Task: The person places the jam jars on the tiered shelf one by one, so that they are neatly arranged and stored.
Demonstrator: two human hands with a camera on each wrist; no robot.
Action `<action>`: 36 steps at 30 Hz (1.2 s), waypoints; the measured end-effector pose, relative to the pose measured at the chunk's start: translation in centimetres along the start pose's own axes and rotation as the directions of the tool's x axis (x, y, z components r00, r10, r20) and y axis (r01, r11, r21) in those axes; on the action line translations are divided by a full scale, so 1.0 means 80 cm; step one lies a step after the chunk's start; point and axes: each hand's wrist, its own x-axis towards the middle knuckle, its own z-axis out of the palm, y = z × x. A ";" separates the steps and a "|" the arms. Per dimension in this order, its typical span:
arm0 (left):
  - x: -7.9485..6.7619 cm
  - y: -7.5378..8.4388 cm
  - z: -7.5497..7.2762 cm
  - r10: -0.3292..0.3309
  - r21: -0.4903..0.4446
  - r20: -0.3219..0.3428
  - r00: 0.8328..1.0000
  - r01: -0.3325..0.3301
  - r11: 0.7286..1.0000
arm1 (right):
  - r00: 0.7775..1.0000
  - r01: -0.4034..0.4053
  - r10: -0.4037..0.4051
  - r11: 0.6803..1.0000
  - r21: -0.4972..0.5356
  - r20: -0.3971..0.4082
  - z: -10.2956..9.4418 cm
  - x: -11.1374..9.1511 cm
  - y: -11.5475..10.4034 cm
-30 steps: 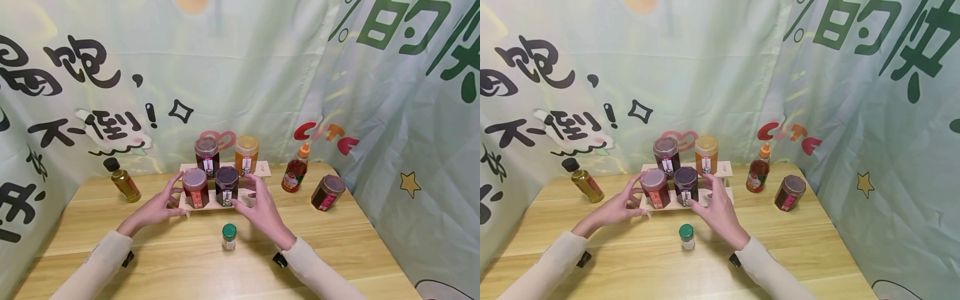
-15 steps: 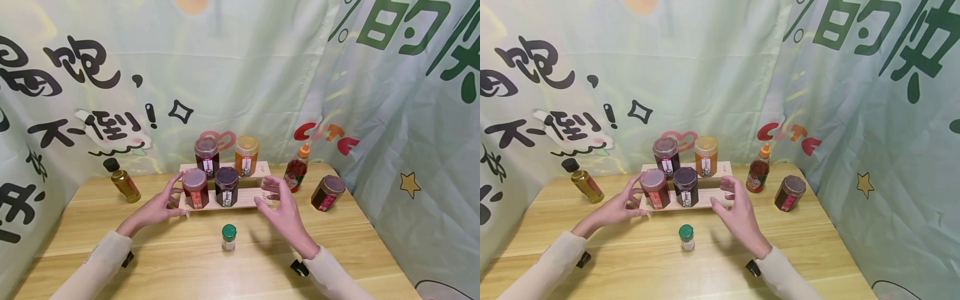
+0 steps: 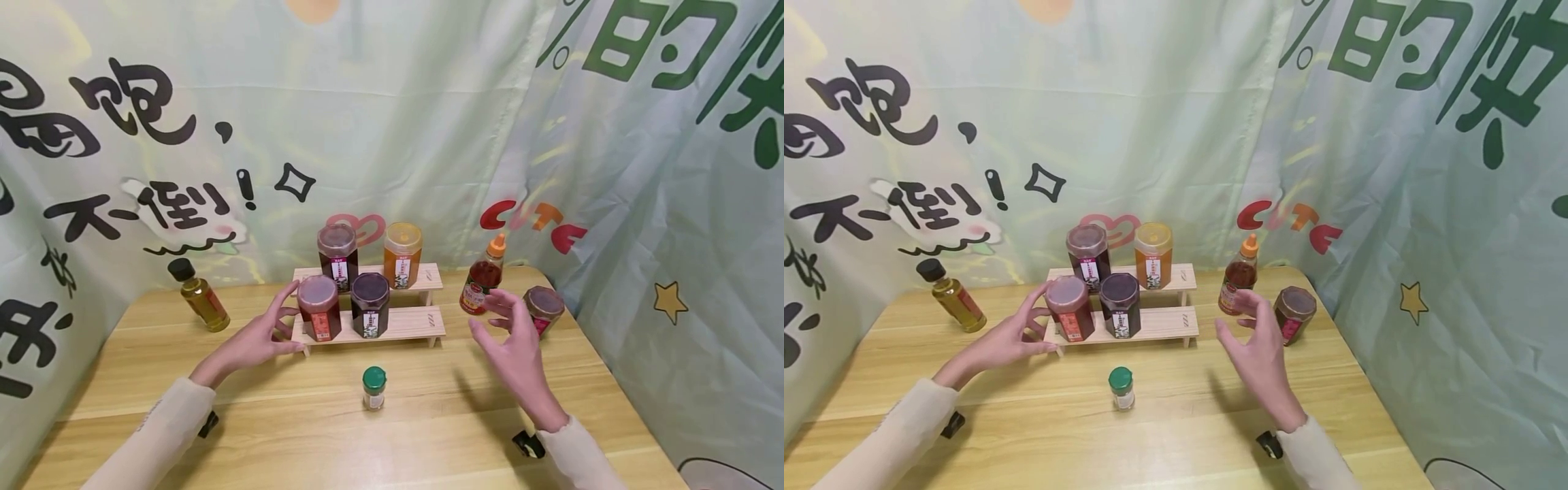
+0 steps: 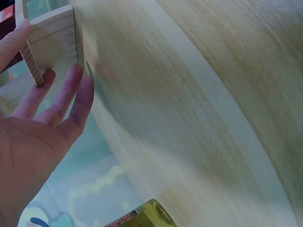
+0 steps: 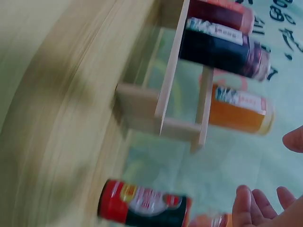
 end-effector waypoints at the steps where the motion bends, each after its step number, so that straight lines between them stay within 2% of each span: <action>1: 0.000 0.000 0.000 -0.001 0.000 0.000 1.000 0.001 1.000 | 1.000 -0.010 0.010 1.000 -0.009 -0.013 -0.005 0.000 0.003; 8: -0.001 0.002 0.000 -0.004 0.007 -0.003 1.000 0.004 1.000 | 0.995 -0.055 0.047 0.994 -0.096 -0.090 -0.034 -0.003 0.027; 15: -0.001 0.002 0.000 0.004 0.011 -0.001 1.000 -0.004 1.000 | 0.983 -0.102 0.065 0.971 -0.218 -0.170 -0.059 -0.007 0.052; 21: 0.000 0.000 0.000 0.010 0.014 0.001 1.000 -0.010 1.000 | 0.972 -0.152 0.101 0.960 -0.235 -0.214 -0.072 -0.003 0.069; 25: 0.000 -0.001 0.000 0.007 0.014 -0.001 1.000 -0.007 1.000 | 0.960 -0.233 0.192 0.951 -0.202 -0.201 -0.079 0.003 0.080; 30: 0.000 -0.002 0.000 0.011 0.010 0.000 1.000 -0.011 1.000 | 0.936 -0.343 0.323 0.926 -0.160 -0.136 -0.084 0.009 0.096; 36: 0.002 -0.001 0.001 0.013 0.003 0.002 1.000 -0.013 1.000 | 0.921 -0.390 0.386 0.908 -0.156 -0.057 -0.086 0.014 0.116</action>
